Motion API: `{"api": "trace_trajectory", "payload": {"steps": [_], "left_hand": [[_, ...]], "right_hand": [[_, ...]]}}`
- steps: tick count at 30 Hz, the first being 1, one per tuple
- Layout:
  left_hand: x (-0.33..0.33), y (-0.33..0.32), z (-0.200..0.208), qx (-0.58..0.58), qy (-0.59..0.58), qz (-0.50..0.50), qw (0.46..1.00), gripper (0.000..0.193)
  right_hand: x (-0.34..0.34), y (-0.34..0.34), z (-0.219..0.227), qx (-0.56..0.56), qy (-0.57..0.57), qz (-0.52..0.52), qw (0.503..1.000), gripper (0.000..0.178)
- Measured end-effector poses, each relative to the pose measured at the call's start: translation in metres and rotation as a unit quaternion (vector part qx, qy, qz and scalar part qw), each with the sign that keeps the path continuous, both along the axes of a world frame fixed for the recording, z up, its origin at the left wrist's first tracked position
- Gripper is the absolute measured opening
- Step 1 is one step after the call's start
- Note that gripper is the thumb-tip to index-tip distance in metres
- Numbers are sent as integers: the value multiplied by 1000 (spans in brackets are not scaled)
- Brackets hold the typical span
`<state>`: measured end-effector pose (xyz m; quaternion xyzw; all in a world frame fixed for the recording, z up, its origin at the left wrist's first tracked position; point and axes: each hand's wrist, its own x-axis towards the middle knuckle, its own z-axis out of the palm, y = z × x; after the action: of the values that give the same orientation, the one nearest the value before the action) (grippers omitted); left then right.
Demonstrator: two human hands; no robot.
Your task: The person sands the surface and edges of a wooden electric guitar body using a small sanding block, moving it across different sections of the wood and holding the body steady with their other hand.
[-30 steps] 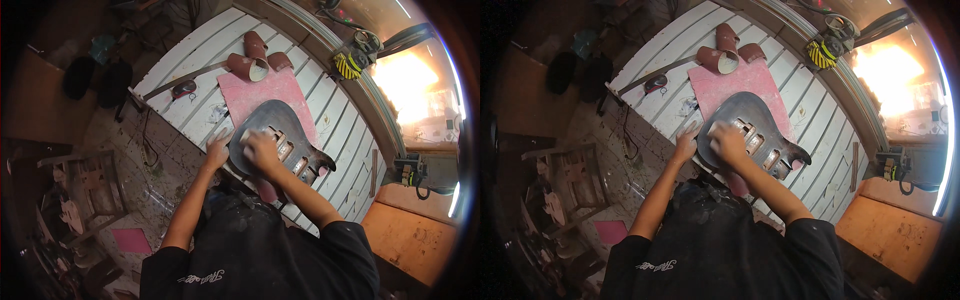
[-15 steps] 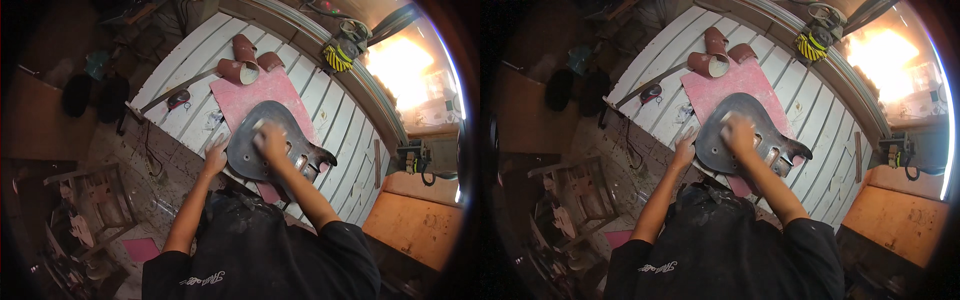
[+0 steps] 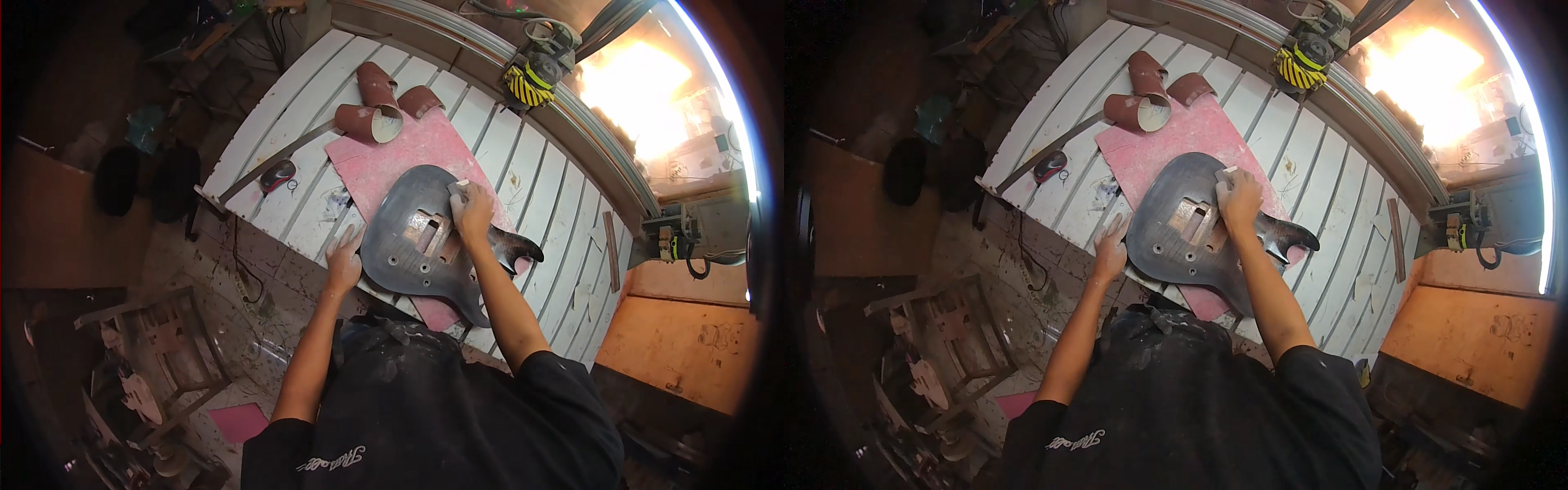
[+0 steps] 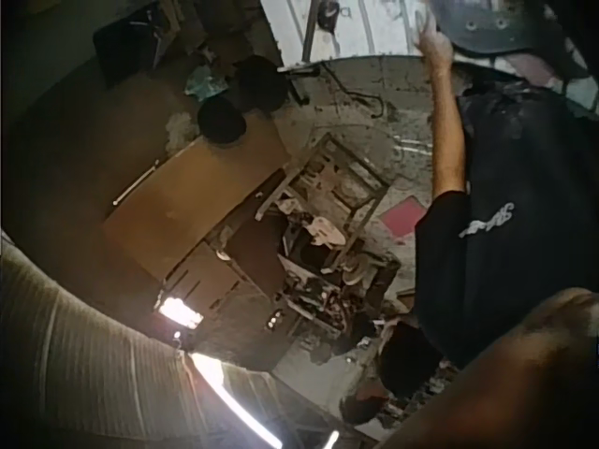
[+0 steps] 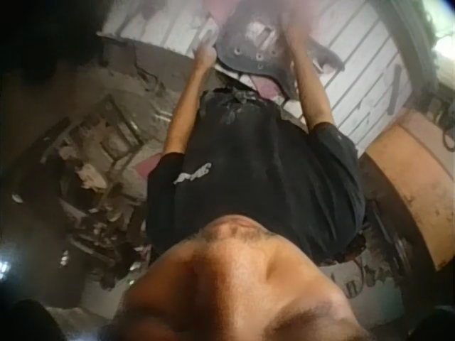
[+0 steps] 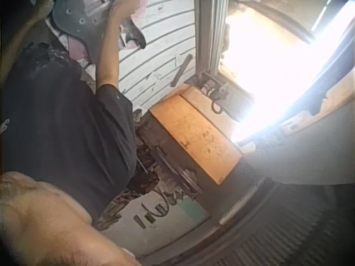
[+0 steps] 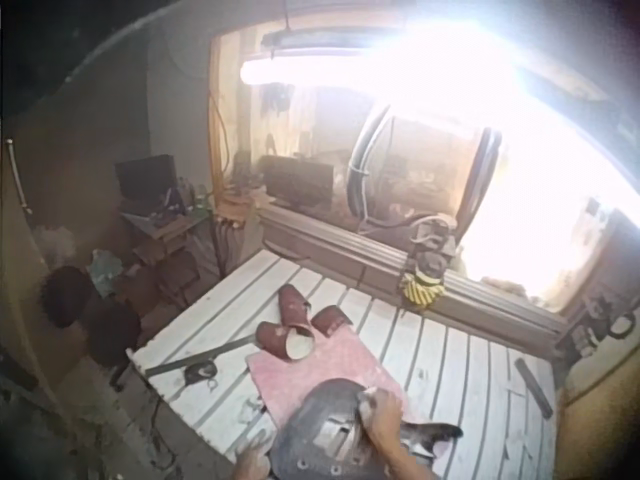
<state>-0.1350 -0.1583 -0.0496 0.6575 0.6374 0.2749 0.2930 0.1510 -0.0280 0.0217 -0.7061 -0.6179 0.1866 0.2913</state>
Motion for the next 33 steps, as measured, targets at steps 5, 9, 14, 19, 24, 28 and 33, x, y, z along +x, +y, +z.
{"api": "trace_trajectory", "payload": {"steps": [5, 9, 14, 19, 24, 28, 33], "left_hand": [[-3, -3, -5, 0, 8, 6, 1000, 77], [-14, -4, -13, 54, 23, -41, 997, 63], [-3, -2, 2, 4, -52, 13, 999, 64], [5, -2, 17, 8, 2, 4, 1000, 76], [4, -1, 7, 5, 11, 19, 1000, 72], [3, 2, 3, -7, -1, 18, 1000, 67], [0, 1, -3, -13, -6, 24, 1000, 56]], "right_hand": [[-23, -46, -4, 123, -89, 141, 978, 23], [12, -8, -2, -17, -13, 92, 996, 26], [-3, -32, -10, 34, -87, 40, 995, 25], [19, -16, -4, 87, -80, 74, 990, 21], [6, -34, -22, 136, -85, 102, 982, 23], [18, -18, -17, 60, -28, 95, 993, 23], [-17, -33, -8, 148, -89, 74, 982, 22]]}}
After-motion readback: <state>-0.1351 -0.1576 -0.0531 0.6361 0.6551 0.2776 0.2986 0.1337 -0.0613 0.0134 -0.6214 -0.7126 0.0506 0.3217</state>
